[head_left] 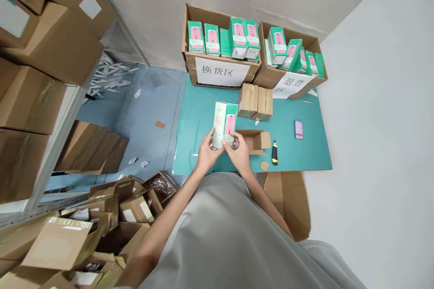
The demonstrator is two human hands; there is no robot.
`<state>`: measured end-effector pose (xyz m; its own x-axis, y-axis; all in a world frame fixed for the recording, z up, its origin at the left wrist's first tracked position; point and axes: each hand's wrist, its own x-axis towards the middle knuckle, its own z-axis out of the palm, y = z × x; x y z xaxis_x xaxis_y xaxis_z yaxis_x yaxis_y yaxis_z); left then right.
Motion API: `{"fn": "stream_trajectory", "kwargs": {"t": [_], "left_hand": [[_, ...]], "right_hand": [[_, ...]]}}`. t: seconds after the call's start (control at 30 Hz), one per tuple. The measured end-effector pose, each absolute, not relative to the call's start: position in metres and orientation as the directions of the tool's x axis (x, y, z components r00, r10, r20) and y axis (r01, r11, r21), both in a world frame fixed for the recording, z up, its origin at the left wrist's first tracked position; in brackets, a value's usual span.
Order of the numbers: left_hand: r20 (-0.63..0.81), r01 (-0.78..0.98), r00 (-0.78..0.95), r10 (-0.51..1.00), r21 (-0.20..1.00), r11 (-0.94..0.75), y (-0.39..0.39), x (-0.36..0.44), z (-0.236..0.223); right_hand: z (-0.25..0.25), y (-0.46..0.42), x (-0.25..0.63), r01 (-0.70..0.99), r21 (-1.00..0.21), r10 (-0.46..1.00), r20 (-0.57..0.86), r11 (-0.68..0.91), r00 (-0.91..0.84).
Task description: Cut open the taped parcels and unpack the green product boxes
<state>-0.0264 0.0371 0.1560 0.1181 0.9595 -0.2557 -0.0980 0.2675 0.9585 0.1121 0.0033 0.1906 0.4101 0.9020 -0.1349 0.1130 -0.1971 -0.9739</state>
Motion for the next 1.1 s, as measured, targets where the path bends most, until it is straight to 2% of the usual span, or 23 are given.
{"fn": "stream_trajectory", "kwargs": {"t": [0.1, 0.2, 0.3, 0.4, 0.47, 0.53, 0.83, 1.0, 1.1], "left_hand": [[-0.175, -0.029, 0.128, 0.976, 0.983, 0.18, 0.03, -0.022, 0.161], [-0.213, -0.136, 0.178, 0.961, 0.962, 0.238, 0.029, -0.025, 0.161], [-0.358, -0.242, 0.195, 0.913, 0.885, 0.399, 0.035, -0.029, 0.161], [-0.476, -0.301, 0.284, 0.832, 0.78, 0.549, 0.037, -0.029, 0.164], [-0.484, -0.322, 0.32, 0.814, 0.753, 0.574, 0.035, -0.027, 0.167], [-0.463, -0.302, 0.302, 0.833, 0.783, 0.544, 0.031, -0.024, 0.169], [-0.4, -0.209, 0.193, 0.896, 0.875, 0.436, 0.029, -0.021, 0.168], [-0.425, -0.23, 0.214, 0.88, 0.853, 0.468, 0.029, -0.022, 0.168], [-0.454, -0.293, 0.24, 0.858, 0.809, 0.509, 0.031, -0.027, 0.161]], "right_hand": [[0.184, 0.009, 0.115, 0.091, -0.978, 0.856, -0.12, -0.19, 0.502], [0.174, 0.016, 0.13, -0.072, -0.982, 0.847, -0.188, -0.176, 0.498], [0.164, 0.019, 0.145, -0.304, -0.928, 0.86, -0.329, -0.217, 0.39], [0.155, 0.016, 0.146, -0.489, -0.828, 0.867, -0.433, -0.274, 0.248], [0.15, 0.014, 0.142, -0.575, -0.759, 0.87, -0.468, -0.305, 0.157], [0.147, 0.012, 0.138, -0.621, -0.714, 0.867, -0.486, -0.323, 0.108], [0.138, 0.011, 0.145, -0.586, -0.731, 0.857, -0.502, -0.349, 0.117], [0.135, 0.007, 0.142, -0.491, -0.826, 0.862, -0.439, -0.276, 0.253], [0.139, 0.004, 0.14, -0.426, -0.871, 0.884, -0.381, -0.244, 0.273]]}}
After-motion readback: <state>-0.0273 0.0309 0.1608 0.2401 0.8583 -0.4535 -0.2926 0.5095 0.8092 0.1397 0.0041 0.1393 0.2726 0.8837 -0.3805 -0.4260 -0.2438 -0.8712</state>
